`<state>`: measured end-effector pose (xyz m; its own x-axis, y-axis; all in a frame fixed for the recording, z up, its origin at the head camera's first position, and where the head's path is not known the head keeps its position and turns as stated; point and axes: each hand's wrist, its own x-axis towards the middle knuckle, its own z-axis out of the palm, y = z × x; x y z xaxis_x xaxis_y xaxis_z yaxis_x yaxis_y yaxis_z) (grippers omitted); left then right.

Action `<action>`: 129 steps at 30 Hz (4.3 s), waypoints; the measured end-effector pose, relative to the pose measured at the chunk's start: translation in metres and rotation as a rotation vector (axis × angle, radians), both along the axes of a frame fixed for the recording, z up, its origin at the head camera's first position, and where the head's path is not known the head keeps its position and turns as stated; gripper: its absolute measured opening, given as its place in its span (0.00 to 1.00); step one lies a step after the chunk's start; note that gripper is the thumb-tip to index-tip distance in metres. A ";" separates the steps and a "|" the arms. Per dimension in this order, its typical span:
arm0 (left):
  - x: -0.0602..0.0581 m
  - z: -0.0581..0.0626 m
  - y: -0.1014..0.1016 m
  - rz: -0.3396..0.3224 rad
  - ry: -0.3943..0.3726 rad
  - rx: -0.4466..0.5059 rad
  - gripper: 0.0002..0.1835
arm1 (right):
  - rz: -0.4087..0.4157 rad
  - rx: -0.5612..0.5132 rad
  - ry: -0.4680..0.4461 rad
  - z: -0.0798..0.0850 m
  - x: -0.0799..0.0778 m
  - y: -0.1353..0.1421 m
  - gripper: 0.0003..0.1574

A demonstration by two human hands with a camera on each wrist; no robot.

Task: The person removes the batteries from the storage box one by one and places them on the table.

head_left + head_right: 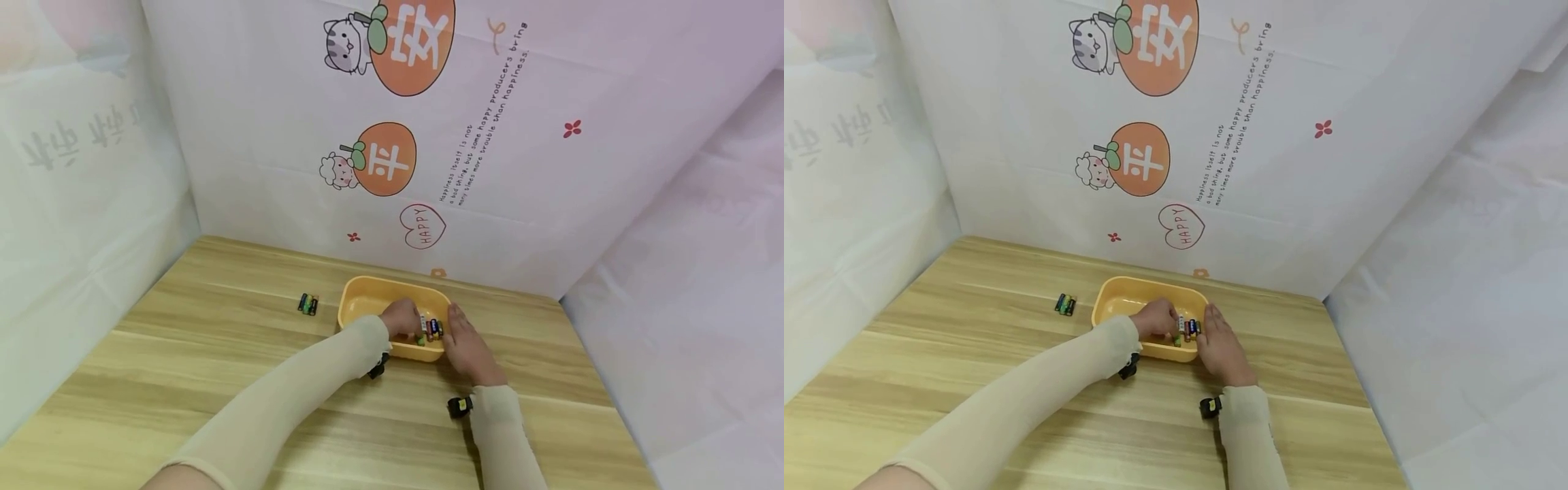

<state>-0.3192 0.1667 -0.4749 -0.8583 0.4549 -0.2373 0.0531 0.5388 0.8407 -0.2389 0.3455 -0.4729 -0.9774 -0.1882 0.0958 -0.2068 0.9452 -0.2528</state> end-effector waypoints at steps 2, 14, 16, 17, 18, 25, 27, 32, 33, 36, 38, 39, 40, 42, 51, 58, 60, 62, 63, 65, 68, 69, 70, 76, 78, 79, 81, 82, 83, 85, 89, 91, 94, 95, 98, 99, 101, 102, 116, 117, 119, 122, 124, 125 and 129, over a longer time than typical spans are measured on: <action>0.002 0.000 0.000 0.002 0.008 -0.027 0.19 | -0.002 0.002 0.003 -0.001 0.001 0.001 0.39; 0.004 0.003 -0.003 -0.005 0.105 -0.187 0.15 | 0.007 -0.013 0.025 -0.003 0.002 0.000 0.37; 0.003 0.002 -0.003 -0.012 0.147 -0.219 0.19 | 0.007 -0.016 0.024 -0.003 0.002 0.000 0.37; 0.002 0.001 -0.003 -0.014 0.169 -0.234 0.20 | 0.008 -0.020 0.022 -0.003 0.002 0.000 0.37; 0.002 0.001 -0.003 -0.014 0.188 -0.250 0.21 | 0.006 -0.023 0.017 -0.002 0.002 0.000 0.37; 0.006 0.004 -0.004 -0.023 0.190 -0.246 0.20 | -0.001 -0.032 0.007 -0.001 0.003 -0.001 0.37; 0.007 0.005 -0.004 -0.046 0.197 -0.242 0.20 | 0.002 -0.035 0.011 -0.001 0.003 -0.001 0.37; 0.006 0.003 -0.005 -0.066 0.210 -0.187 0.18 | 0.001 -0.042 0.016 -0.002 0.003 -0.002 0.37; 0.005 0.002 -0.005 -0.058 0.201 -0.163 0.16 | 0.001 -0.040 0.015 -0.002 0.003 -0.001 0.37; 0.002 -0.001 -0.004 -0.033 0.185 -0.107 0.05 | 0.005 -0.048 0.019 -0.002 0.002 0.000 0.37; 0.000 -0.002 -0.003 -0.017 0.188 -0.092 0.08 | 0.002 -0.049 0.013 -0.002 0.001 0.000 0.37; 0.000 -0.002 -0.003 -0.012 0.185 -0.083 0.11 | 0.006 -0.046 0.011 -0.002 0.001 0.001 0.37; 0.000 -0.002 -0.003 -0.007 0.181 -0.075 0.14 | 0.007 -0.047 0.011 -0.001 0.001 0.001 0.37; 0.000 0.001 -0.003 0.004 0.174 -0.064 0.15 | 0.009 -0.041 0.010 -0.002 0.000 0.001 0.37; -0.005 0.000 -0.003 0.039 0.095 0.119 0.11 | 0.009 -0.037 0.003 -0.003 -0.002 0.003 0.38; 0.000 0.006 -0.007 0.042 -0.006 0.258 0.13 | -0.002 -0.034 -0.008 -0.001 0.000 0.000 0.38; 0.000 0.007 -0.008 0.039 -0.055 0.308 0.14 | -0.005 -0.037 -0.018 0.000 0.001 -0.001 0.38; -0.001 0.007 -0.010 0.036 -0.110 0.352 0.15 | -0.011 -0.035 -0.025 0.001 0.002 -0.001 0.38; -0.001 0.008 -0.011 0.039 -0.132 0.370 0.15 | -0.013 -0.035 -0.027 0.001 0.003 -0.001 0.38; -0.002 0.009 -0.014 0.046 -0.160 0.393 0.16 | -0.014 -0.037 -0.027 0.001 0.003 -0.002 0.38; -0.002 0.012 -0.019 0.056 -0.166 0.400 0.16 | -0.012 -0.033 -0.013 0.001 0.003 -0.002 0.38; -0.002 0.012 -0.020 0.062 -0.163 0.401 0.16 | -0.009 -0.028 -0.008 0.001 0.003 -0.001 0.38; -0.002 0.012 -0.021 0.065 -0.165 0.402 0.16 | -0.010 -0.026 -0.006 0.001 0.003 -0.001 0.38; -0.003 0.018 -0.033 0.079 -0.209 0.417 0.15 | -0.005 -0.025 -0.009 0.000 0.003 -0.002 0.38; -0.004 0.022 -0.040 0.077 -0.227 0.439 0.15 | -0.005 -0.026 -0.010 0.000 0.004 -0.003 0.38; -0.005 0.024 -0.044 0.076 -0.229 0.450 0.15 | -0.006 -0.025 -0.010 0.000 0.004 -0.003 0.38; -0.007 0.028 -0.051 0.078 -0.233 0.471 0.15 | -0.007 -0.025 -0.014 -0.001 0.005 -0.004 0.38; -0.008 0.029 -0.055 0.078 -0.236 0.480 0.15 | -0.005 -0.027 -0.015 -0.001 0.005 -0.004 0.38; -0.009 0.031 -0.058 0.077 -0.233 0.483 0.15 | -0.003 -0.031 -0.016 -0.001 0.005 -0.004 0.38; -0.011 0.034 -0.065 0.083 -0.235 0.480 0.16 | 0.001 -0.025 -0.016 -0.001 0.005 -0.003 0.38; -0.016 0.036 -0.077 0.095 -0.243 0.464 0.16 | 0.003 -0.019 -0.005 -0.001 0.004 0.000 0.37; -0.019 0.036 -0.082 0.104 -0.248 0.468 0.16 | 0.002 -0.019 0.002 0.000 0.004 0.001 0.37; -0.022 0.035 -0.091 0.110 -0.254 0.494 0.16 | 0.002 -0.016 0.005 0.000 0.003 0.001 0.37; -0.023 0.035 -0.094 0.107 -0.254 0.499 0.16 | 0.002 -0.013 0.002 0.000 0.003 0.001 0.38; -0.023 0.038 -0.103 0.090 -0.247 0.503 0.17 | 0.002 -0.011 -0.012 0.000 0.003 0.001 0.38; -0.023 0.040 -0.106 0.087 -0.244 0.502 0.17 | 0.003 -0.011 -0.014 0.000 0.003 0.001 0.38; -0.024 0.043 -0.113 0.088 -0.241 0.502 0.17 | 0.003 -0.011 -0.016 -0.001 0.003 0.001 0.38; -0.024 0.044 -0.116 0.093 -0.245 0.509 0.17 | 0.003 -0.012 -0.015 -0.001 0.004 0.000 0.38; -0.035 0.034 -0.172 0.144 -0.226 0.448 0.20 | 0.006 -0.023 -0.010 -0.002 0.003 0.002 0.38; -0.035 0.033 -0.176 0.157 -0.232 0.451 0.21 | 0.006 -0.020 -0.010 -0.002 0.003 0.002 0.38; -0.034 0.033 -0.182 0.171 -0.229 0.445 0.21 | 0.007 -0.022 -0.007 -0.003 0.003 0.002 0.38; -0.034 0.032 -0.190 0.184 -0.221 0.432 0.22 | 0.003 -0.035 0.002 -0.003 0.005 0.001 0.37; -0.034 0.031 -0.196 0.192 -0.221 0.420 0.21 | 0.002 -0.046 -0.004 -0.003 0.007 0.001 0.38; -0.033 0.030 -0.199 0.196 -0.224 0.416 0.21 | 0.002 -0.049 -0.010 -0.003 0.007 0.000 0.38; -0.030 0.026 -0.211 0.214 -0.229 0.390 0.22 | 0.004 -0.058 -0.018 -0.006 0.010 -0.002 0.38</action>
